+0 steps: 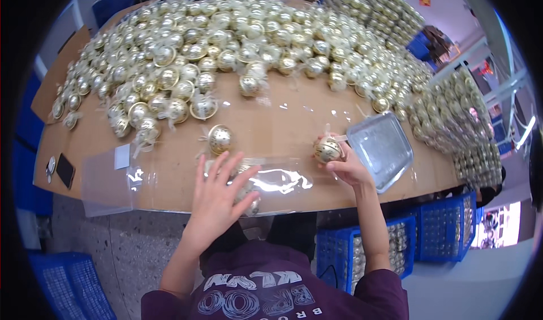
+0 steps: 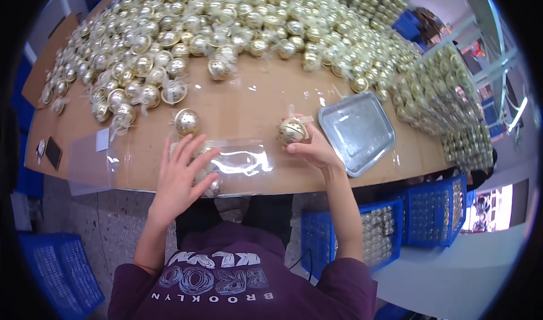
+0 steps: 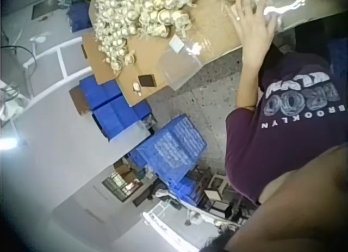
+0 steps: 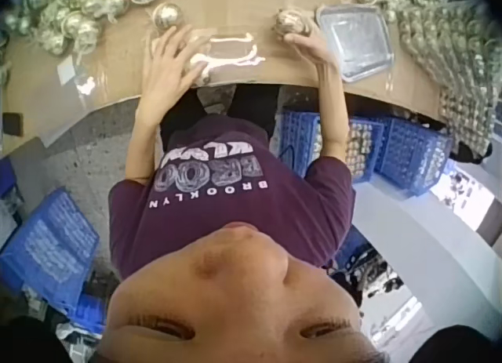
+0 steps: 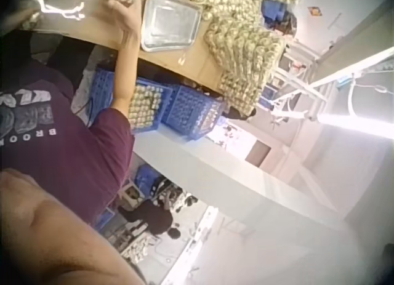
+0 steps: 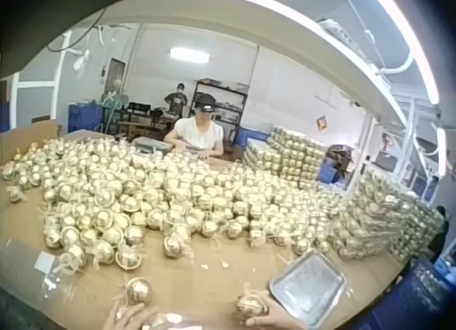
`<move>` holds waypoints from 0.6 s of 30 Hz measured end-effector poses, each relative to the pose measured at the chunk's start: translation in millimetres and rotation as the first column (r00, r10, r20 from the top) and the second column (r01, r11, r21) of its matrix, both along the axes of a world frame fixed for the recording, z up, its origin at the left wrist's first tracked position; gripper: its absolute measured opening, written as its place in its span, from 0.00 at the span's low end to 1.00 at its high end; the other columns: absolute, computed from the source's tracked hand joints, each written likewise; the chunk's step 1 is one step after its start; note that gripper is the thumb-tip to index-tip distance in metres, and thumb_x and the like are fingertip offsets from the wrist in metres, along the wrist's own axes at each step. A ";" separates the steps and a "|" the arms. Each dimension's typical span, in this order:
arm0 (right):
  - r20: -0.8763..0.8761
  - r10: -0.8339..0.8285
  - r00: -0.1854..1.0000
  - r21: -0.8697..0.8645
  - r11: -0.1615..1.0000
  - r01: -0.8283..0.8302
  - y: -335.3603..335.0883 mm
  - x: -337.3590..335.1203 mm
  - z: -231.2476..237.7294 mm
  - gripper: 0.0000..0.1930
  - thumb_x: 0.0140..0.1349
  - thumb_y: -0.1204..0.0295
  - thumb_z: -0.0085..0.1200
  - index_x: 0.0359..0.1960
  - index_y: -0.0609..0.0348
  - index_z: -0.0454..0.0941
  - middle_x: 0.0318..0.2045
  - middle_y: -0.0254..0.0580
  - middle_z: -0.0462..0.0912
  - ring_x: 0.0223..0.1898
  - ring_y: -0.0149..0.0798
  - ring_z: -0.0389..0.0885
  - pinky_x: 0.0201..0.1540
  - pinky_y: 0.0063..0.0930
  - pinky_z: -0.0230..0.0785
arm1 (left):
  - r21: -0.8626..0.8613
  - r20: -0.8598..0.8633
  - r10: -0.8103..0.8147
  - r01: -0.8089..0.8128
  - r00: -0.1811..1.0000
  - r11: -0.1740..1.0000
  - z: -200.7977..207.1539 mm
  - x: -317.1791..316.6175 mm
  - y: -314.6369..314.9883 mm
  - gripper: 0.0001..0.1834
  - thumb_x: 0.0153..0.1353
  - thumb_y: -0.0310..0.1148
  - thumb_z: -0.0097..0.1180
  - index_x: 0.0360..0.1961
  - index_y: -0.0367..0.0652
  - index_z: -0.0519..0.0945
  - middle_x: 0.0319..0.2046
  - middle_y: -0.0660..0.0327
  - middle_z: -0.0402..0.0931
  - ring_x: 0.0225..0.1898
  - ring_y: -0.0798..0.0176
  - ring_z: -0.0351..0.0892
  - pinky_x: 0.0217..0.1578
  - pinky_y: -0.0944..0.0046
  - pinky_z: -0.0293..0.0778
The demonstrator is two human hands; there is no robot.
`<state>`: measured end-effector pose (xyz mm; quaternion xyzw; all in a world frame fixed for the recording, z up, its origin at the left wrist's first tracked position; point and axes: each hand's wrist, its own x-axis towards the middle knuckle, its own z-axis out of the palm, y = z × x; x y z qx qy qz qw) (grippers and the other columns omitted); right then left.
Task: Packing gold Christmas ornaments into clear plastic bags.
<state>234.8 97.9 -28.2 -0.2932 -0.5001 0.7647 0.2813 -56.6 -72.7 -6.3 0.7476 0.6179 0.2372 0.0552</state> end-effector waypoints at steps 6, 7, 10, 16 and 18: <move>0.516 -0.185 0.837 0.507 0.853 -0.124 -34.0 16.7 -2.0 0.38 0.40 0.76 0.73 0.56 0.58 0.66 0.46 0.36 0.76 0.48 0.32 0.75 0.52 0.27 0.67 | -0.016 -0.003 0.042 -0.042 0.999 0.999 2.5 4.9 3.7 0.23 0.60 0.44 0.55 0.57 0.53 0.73 0.58 0.55 0.65 0.65 0.51 0.57 0.66 0.39 0.43; 0.612 -0.183 0.769 0.558 0.789 -0.257 -35.2 15.9 -7.3 0.36 0.40 0.76 0.73 0.55 0.59 0.68 0.47 0.36 0.76 0.49 0.32 0.74 0.53 0.28 0.66 | 0.014 0.007 0.059 -0.059 0.998 0.998 2.3 8.0 6.5 0.22 0.60 0.45 0.55 0.54 0.51 0.74 0.55 0.55 0.67 0.63 0.51 0.59 0.66 0.39 0.44; 0.444 -0.068 0.893 0.688 0.664 -0.292 -49.3 -18.8 -5.2 0.30 0.44 0.75 0.70 0.52 0.60 0.72 0.51 0.40 0.74 0.52 0.37 0.73 0.53 0.31 0.67 | 0.063 0.043 0.107 -0.109 0.993 0.992 -6.0 16.9 13.5 0.20 0.59 0.46 0.56 0.50 0.49 0.75 0.51 0.53 0.69 0.60 0.51 0.62 0.65 0.40 0.46; 0.215 -0.052 0.975 0.342 0.939 -0.025 -66.2 -68.6 -28.0 0.29 0.47 0.74 0.68 0.53 0.60 0.73 0.50 0.42 0.75 0.51 0.39 0.75 0.53 0.34 0.68 | 0.125 -0.011 0.038 -0.036 0.999 0.992 -7.7 17.7 8.0 0.18 0.58 0.47 0.57 0.47 0.53 0.75 0.50 0.54 0.69 0.59 0.51 0.63 0.65 0.43 0.49; 0.168 -0.180 0.969 0.405 0.909 0.099 -69.3 -74.9 -36.9 0.29 0.49 0.74 0.67 0.55 0.60 0.72 0.50 0.42 0.75 0.50 0.44 0.76 0.53 0.37 0.68 | 0.124 0.004 0.046 -0.046 0.999 0.991 -5.5 16.7 8.9 0.18 0.58 0.46 0.57 0.48 0.55 0.76 0.50 0.54 0.69 0.59 0.51 0.63 0.65 0.43 0.49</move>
